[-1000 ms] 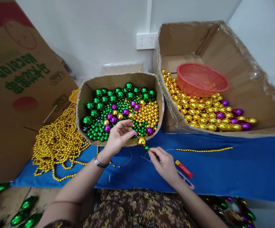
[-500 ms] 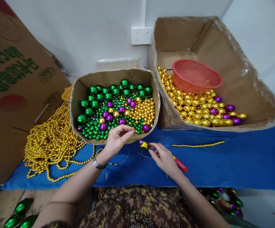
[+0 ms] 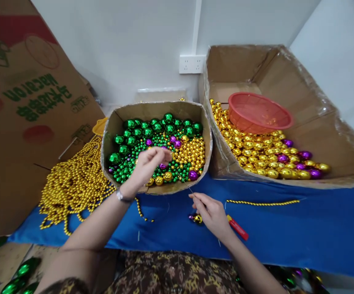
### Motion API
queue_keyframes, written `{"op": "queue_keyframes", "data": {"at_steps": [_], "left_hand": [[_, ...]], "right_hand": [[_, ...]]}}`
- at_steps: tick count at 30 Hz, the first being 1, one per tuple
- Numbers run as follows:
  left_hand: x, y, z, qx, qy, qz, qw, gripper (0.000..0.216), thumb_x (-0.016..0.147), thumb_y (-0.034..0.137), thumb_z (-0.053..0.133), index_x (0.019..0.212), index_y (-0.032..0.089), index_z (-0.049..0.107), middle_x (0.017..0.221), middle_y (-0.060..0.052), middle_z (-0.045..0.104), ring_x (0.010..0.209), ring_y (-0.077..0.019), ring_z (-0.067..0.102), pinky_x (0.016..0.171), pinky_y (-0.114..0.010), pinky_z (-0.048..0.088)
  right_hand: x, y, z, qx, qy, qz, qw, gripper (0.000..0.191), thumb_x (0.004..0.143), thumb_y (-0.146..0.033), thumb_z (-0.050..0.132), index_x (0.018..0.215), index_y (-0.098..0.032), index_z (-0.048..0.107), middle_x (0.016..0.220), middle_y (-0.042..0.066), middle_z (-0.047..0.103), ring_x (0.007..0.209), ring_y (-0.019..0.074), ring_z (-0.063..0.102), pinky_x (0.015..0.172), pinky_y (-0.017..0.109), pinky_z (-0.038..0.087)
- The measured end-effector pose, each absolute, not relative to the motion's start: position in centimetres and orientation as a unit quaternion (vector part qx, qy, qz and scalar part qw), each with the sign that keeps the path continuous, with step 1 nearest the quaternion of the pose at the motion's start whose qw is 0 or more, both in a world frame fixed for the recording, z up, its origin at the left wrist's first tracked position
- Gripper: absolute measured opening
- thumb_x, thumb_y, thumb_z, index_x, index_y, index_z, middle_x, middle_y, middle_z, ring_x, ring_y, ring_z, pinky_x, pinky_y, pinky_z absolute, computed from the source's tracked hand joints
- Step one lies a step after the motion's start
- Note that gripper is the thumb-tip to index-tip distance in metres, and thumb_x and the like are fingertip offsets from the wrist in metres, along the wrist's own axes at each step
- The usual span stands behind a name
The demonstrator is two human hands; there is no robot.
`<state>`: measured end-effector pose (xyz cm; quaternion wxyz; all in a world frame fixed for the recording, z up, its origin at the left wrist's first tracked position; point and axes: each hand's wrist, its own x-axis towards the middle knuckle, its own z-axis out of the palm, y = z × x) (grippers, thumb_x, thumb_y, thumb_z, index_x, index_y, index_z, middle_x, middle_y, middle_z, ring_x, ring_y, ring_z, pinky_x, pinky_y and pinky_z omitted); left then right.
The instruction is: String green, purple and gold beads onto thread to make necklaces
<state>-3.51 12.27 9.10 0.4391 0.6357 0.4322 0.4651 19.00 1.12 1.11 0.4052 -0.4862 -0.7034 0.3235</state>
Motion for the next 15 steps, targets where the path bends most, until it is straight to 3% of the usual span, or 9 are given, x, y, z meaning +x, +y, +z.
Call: {"op": "queue_keyframes", "data": {"at_steps": [2, 5, 7, 10, 13, 15], "left_hand": [[-5.1, 16.9, 9.0, 0.669, 0.52, 0.457, 0.271, 0.031, 0.088, 0.043, 0.056, 0.095, 0.014, 0.066, 0.089, -0.01, 0.069, 0.084, -0.0215, 0.063, 0.077, -0.035, 0.05], [-7.4, 23.2, 8.4, 0.697, 0.645, 0.301, 0.092, 0.037, 0.081, 0.036, 0.064, 0.109, 0.011, 0.061, 0.116, -0.02, 0.061, 0.117, -0.035, 0.049, 0.097, -0.046, 0.038], [-8.2, 25.8, 8.0, 0.697, 0.677, 0.222, 0.081, 0.045, 0.074, 0.042, 0.071, 0.106, 0.011, 0.061, 0.115, -0.023, 0.059, 0.12, -0.042, 0.043, 0.098, -0.053, 0.033], [-8.5, 27.0, 7.5, 0.7, 0.679, 0.202, 0.089, 0.05, 0.065, 0.048, 0.077, 0.096, 0.012, 0.062, 0.108, -0.022, 0.06, 0.116, -0.0456, 0.043, 0.096, -0.058, 0.032], [-8.0, 25.8, 7.7, 0.685, 0.665, 0.268, 0.132, 0.052, 0.067, 0.048, 0.076, 0.102, 0.013, 0.06, 0.108, -0.018, 0.059, 0.109, -0.0373, 0.051, 0.093, -0.051, 0.039], [-7.4, 23.9, 8.0, 0.625, 0.615, 0.392, 0.276, 0.05, 0.072, 0.048, 0.072, 0.107, 0.016, 0.058, 0.104, -0.012, 0.061, 0.096, -0.0268, 0.058, 0.084, -0.042, 0.048]], "right_hand": [[19.1, 1.0, 1.3, -0.498, -0.694, 0.328, 0.404, 0.027, 0.097, -0.033, 0.045, 0.104, -0.02, 0.067, 0.085, 0.004, 0.074, 0.061, 0.0133, 0.069, 0.063, 0.024, 0.058], [19.0, 1.0, 1.7, -0.506, -0.694, 0.311, 0.407, 0.027, 0.097, -0.033, 0.045, 0.103, -0.019, 0.068, 0.087, 0.005, 0.074, 0.064, 0.0149, 0.07, 0.065, 0.024, 0.057], [18.8, 1.0, 1.8, -0.506, -0.7, 0.298, 0.407, 0.026, 0.097, -0.031, 0.044, 0.101, -0.02, 0.067, 0.089, 0.006, 0.074, 0.072, 0.0165, 0.071, 0.068, 0.024, 0.057], [18.8, 1.0, 1.9, -0.509, -0.705, 0.286, 0.402, 0.026, 0.098, -0.029, 0.043, 0.101, -0.02, 0.066, 0.093, 0.006, 0.074, 0.08, 0.0172, 0.071, 0.07, 0.024, 0.055], [18.9, 1.0, 2.0, -0.511, -0.708, 0.294, 0.39, 0.028, 0.099, -0.028, 0.04, 0.108, -0.019, 0.065, 0.087, 0.005, 0.073, 0.069, 0.0142, 0.069, 0.066, 0.022, 0.055], [18.7, 1.0, 2.2, -0.501, -0.711, 0.307, 0.386, 0.029, 0.099, -0.027, 0.039, 0.113, -0.018, 0.063, 0.081, 0.004, 0.073, 0.061, 0.0126, 0.066, 0.062, 0.021, 0.054]]}}
